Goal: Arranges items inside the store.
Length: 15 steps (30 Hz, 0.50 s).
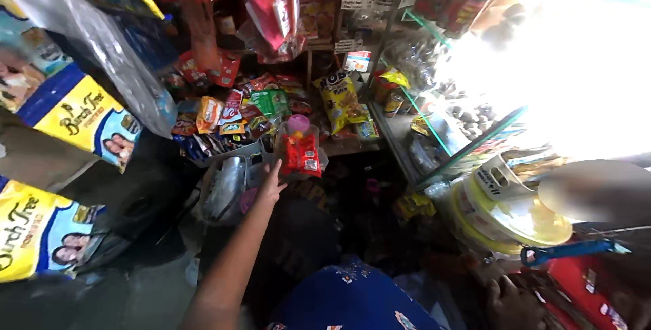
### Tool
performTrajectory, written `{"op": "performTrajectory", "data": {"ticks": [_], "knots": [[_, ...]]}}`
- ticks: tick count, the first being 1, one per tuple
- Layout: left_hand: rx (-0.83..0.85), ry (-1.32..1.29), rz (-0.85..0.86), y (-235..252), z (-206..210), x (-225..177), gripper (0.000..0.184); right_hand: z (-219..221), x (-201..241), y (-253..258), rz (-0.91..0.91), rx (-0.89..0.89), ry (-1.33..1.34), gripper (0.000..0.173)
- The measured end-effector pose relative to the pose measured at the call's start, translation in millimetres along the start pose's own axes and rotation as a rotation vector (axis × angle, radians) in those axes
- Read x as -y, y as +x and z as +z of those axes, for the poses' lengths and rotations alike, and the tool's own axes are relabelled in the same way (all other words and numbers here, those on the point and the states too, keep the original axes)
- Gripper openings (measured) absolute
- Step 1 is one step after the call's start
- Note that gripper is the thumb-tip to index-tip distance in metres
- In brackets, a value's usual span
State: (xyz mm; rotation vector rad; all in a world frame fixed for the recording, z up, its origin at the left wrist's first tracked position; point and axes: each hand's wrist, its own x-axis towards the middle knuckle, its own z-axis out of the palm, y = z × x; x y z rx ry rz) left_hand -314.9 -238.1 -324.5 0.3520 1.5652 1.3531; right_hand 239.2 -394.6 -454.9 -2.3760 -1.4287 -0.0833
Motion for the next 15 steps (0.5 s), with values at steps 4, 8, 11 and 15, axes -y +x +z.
{"op": "performTrajectory", "data": {"ticks": [4,8,11,15], "knots": [[-0.025,-0.074,-0.094,12.3,7.8,7.7,0.055,11.4,-8.9,0.5,-0.022,-0.050,-0.008,0.049],[-0.040,-0.138,-0.144,15.7,16.1,12.1,0.054,7.1,-2.5,-2.0,-0.024,-0.064,0.024,0.046],[-0.044,-0.142,-0.160,22.5,18.2,9.0,0.056,6.0,2.9,-3.3,-0.014,-0.076,0.029,0.047],[-0.044,-0.117,-0.191,34.4,18.1,3.7,0.053,6.5,0.2,-1.1,-0.010,-0.076,0.044,0.048]]}}
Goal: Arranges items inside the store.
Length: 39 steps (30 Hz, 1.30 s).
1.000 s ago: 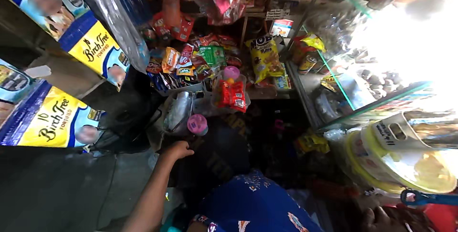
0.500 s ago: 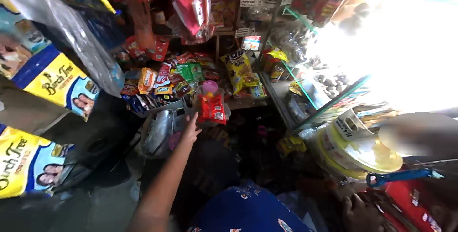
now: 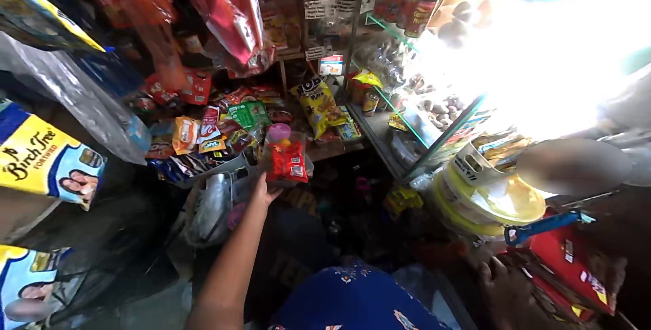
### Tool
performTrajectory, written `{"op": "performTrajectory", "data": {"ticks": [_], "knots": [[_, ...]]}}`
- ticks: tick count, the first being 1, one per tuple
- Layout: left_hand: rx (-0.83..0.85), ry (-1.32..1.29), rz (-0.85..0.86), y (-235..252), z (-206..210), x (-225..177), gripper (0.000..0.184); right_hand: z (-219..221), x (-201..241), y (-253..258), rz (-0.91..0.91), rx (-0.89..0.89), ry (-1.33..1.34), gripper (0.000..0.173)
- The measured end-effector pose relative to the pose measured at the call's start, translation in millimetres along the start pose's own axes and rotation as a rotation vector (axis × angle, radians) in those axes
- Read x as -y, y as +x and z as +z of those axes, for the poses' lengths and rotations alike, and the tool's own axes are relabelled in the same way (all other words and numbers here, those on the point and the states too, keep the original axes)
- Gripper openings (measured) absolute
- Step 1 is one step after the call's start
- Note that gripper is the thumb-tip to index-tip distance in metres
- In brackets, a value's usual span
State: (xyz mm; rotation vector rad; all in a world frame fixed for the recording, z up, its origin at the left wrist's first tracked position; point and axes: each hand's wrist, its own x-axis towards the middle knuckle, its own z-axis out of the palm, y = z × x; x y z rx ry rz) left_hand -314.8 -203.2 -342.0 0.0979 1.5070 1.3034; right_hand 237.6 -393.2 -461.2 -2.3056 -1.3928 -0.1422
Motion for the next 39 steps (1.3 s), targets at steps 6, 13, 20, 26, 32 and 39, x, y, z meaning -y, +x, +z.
{"op": "performTrajectory", "data": {"ticks": [6,13,20,26,32,39], "knots": [[0.009,0.064,-0.019,10.0,-5.1,-3.6,0.039,-35.1,67.6,-19.7,-0.215,-0.114,0.134,0.038],[0.035,0.042,-0.074,8.1,-8.0,-5.5,0.039,-12.8,284.8,-7.1,-0.945,0.350,0.449,0.052],[0.063,0.075,-0.068,6.3,-15.7,-3.3,0.054,16.2,441.2,12.4,-1.149,0.584,0.360,0.061],[0.104,0.078,-0.052,5.6,-20.9,-2.8,0.057,47.2,466.9,36.4,-1.132,0.623,0.454,0.043],[0.109,0.043,0.007,7.5,-14.6,6.0,0.050,55.6,445.0,33.1,-1.033,0.588,0.772,0.034],[0.140,0.036,0.059,10.9,-15.7,13.5,0.049,39.5,447.6,47.0,-0.864,0.577,0.726,0.021]]}}
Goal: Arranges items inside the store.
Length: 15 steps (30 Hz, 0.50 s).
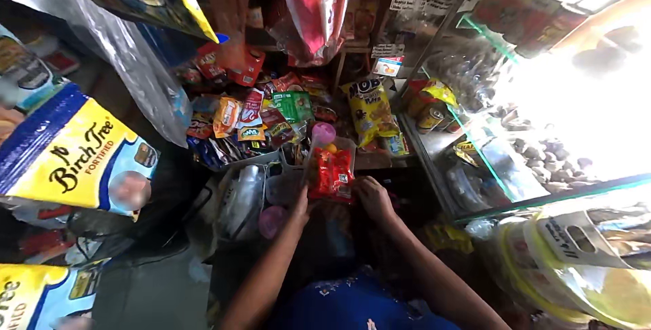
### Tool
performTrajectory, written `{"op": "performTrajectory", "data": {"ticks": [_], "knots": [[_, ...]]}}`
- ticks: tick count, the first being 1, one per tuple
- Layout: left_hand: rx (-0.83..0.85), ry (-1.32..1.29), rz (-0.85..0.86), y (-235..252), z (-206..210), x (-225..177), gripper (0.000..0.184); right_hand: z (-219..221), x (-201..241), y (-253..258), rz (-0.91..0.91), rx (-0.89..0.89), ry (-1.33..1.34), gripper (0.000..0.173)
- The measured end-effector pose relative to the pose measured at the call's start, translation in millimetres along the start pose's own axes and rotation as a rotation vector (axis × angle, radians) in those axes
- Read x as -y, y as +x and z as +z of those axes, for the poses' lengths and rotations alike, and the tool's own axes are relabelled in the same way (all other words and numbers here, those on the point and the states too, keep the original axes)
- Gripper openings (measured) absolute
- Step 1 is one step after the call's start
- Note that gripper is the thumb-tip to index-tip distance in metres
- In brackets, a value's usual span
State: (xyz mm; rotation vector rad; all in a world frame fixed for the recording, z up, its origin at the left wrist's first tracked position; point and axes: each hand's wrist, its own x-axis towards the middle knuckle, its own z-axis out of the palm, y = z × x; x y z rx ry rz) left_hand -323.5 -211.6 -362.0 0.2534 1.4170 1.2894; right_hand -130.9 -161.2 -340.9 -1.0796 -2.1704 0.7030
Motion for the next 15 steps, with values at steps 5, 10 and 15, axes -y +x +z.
{"op": "performTrajectory", "data": {"ticks": [5,10,15], "knots": [[0.016,0.004,0.005,-2.2,-1.4,-2.1,0.052,15.4,15.1,11.7,-0.114,0.177,-0.166,0.033],[0.010,-0.029,0.007,4.1,-4.7,-0.8,0.050,26.4,39.9,29.8,-0.134,0.392,-0.376,0.043],[0.008,-0.038,0.003,-0.1,-1.6,-5.5,0.048,19.5,39.1,41.9,-0.015,0.472,-0.336,0.044]]}}
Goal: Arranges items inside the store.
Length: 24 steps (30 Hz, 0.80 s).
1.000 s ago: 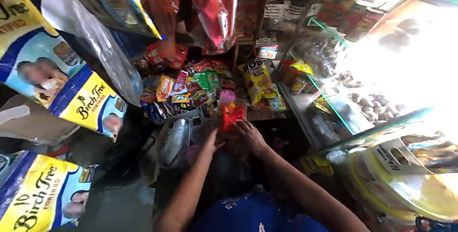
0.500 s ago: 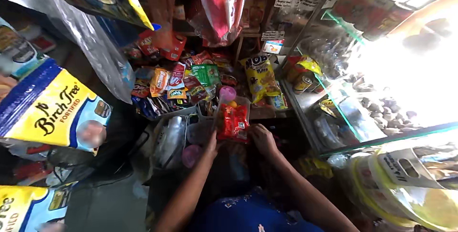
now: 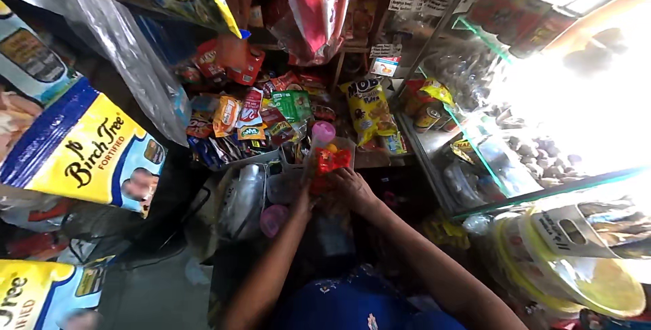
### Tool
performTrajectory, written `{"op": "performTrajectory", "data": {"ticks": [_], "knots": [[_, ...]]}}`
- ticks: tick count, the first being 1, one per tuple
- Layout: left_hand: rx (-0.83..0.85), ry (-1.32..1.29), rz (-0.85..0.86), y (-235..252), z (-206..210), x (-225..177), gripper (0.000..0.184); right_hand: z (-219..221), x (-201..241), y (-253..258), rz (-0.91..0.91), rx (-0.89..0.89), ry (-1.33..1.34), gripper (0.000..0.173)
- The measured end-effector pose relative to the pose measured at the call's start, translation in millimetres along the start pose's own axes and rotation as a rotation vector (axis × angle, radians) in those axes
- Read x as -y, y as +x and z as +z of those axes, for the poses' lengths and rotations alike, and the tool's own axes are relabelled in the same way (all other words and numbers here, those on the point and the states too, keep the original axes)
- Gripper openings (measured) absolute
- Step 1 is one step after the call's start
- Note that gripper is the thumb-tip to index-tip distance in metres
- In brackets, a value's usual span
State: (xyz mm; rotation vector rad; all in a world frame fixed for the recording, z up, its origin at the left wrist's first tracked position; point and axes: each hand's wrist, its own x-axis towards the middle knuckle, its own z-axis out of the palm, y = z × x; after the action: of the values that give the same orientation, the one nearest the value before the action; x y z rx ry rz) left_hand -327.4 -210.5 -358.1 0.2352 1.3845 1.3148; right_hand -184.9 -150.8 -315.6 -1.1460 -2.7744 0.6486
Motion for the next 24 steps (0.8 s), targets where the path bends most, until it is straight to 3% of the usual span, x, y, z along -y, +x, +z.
{"op": "performTrajectory", "data": {"ticks": [6,8,13,15,19,22,24], "knots": [[0.027,0.065,-0.018,-0.4,0.8,-0.2,0.050,7.7,-2.6,3.5,-0.066,-0.086,-0.154,0.045],[0.037,0.123,-0.011,-2.9,-0.3,-1.5,0.050,1.7,-4.8,5.0,-0.005,-0.147,-0.072,0.042],[0.044,0.244,-0.017,-5.6,-1.8,-9.0,0.051,-34.2,-12.5,-1.1,0.308,-0.540,0.596,0.037],[0.059,0.303,-0.013,-6.8,-2.1,-10.6,0.053,-36.2,-23.3,-2.3,0.344,-0.661,0.955,0.032],[0.104,0.316,0.010,-11.8,-4.9,-11.1,0.059,-29.2,-31.9,-5.6,0.320,-0.732,1.450,0.025],[0.079,0.320,0.020,-13.5,-9.8,-8.3,0.064,-22.9,-28.7,-7.4,0.357,-0.746,1.587,0.021],[0.044,0.367,0.129,-23.3,-15.9,-8.3,0.073,-20.5,-27.1,-9.8,0.380,-0.753,1.654,0.020]]}}
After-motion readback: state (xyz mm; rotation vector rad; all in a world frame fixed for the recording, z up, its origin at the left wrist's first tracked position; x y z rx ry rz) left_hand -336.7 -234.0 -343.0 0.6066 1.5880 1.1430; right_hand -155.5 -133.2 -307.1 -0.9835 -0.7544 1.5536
